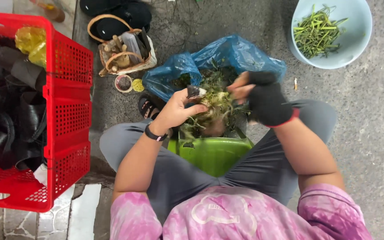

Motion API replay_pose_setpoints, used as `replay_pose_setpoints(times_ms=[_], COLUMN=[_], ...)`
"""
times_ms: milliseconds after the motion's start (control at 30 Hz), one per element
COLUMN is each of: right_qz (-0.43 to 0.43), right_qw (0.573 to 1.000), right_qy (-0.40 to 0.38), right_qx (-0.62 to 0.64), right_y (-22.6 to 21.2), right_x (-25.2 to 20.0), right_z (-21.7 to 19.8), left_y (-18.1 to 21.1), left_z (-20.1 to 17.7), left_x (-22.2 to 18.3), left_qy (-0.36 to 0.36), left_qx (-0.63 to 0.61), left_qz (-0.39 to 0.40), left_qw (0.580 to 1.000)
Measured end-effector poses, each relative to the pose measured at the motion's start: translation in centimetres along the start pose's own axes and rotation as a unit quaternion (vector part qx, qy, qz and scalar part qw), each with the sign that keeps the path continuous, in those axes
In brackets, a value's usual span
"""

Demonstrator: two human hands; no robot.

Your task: The person is sitting on a stool and cleaning green plants by stripping leaves from the stems and sorting them into a bowl.

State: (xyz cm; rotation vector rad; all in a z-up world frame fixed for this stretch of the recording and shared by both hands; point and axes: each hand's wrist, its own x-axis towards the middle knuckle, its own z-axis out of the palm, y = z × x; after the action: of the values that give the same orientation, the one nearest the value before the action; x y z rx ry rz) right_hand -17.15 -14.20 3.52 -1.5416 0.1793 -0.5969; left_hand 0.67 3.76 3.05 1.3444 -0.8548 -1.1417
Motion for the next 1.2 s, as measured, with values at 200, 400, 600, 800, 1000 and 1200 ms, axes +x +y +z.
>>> replay_pose_setpoints(times_ms=[200, 400, 600, 800, 1000, 1200], right_qz=[-0.170, -0.030, 0.031, -0.066, -0.067, 0.221], right_qw=[0.914, 0.785, 0.989, 0.942, 0.854, 0.722], right_qy=[0.276, 0.288, 0.041, -0.060, -0.090, -0.317], right_qx=[-0.245, -0.548, -0.140, -0.325, -0.508, -0.574], right_y=[-3.7, 4.3, -3.5, -0.9, 6.9, 11.2], right_x=[2.7, -1.3, 2.1, 2.4, 0.5, -0.3], right_z=[-12.5, -23.7, -5.5, -2.7, -6.7, -2.9], left_y=[1.3, 2.0, -0.2, -1.5, -2.5, 2.5], left_z=[0.0, 1.1, 1.5, -0.4, 0.1, -0.9], left_x=[-0.1, 0.4, 0.7, -0.1, 0.0, 0.4], left_qy=[0.029, 0.062, 0.123, -0.065, -0.162, -0.023], left_qx=[0.025, 0.018, 0.138, 0.427, 0.444, 0.430], left_qz=[-0.068, -0.029, 0.006, -0.072, -0.006, 0.069], left_qw=[0.997, 0.997, 0.983, 0.899, 0.881, 0.900])
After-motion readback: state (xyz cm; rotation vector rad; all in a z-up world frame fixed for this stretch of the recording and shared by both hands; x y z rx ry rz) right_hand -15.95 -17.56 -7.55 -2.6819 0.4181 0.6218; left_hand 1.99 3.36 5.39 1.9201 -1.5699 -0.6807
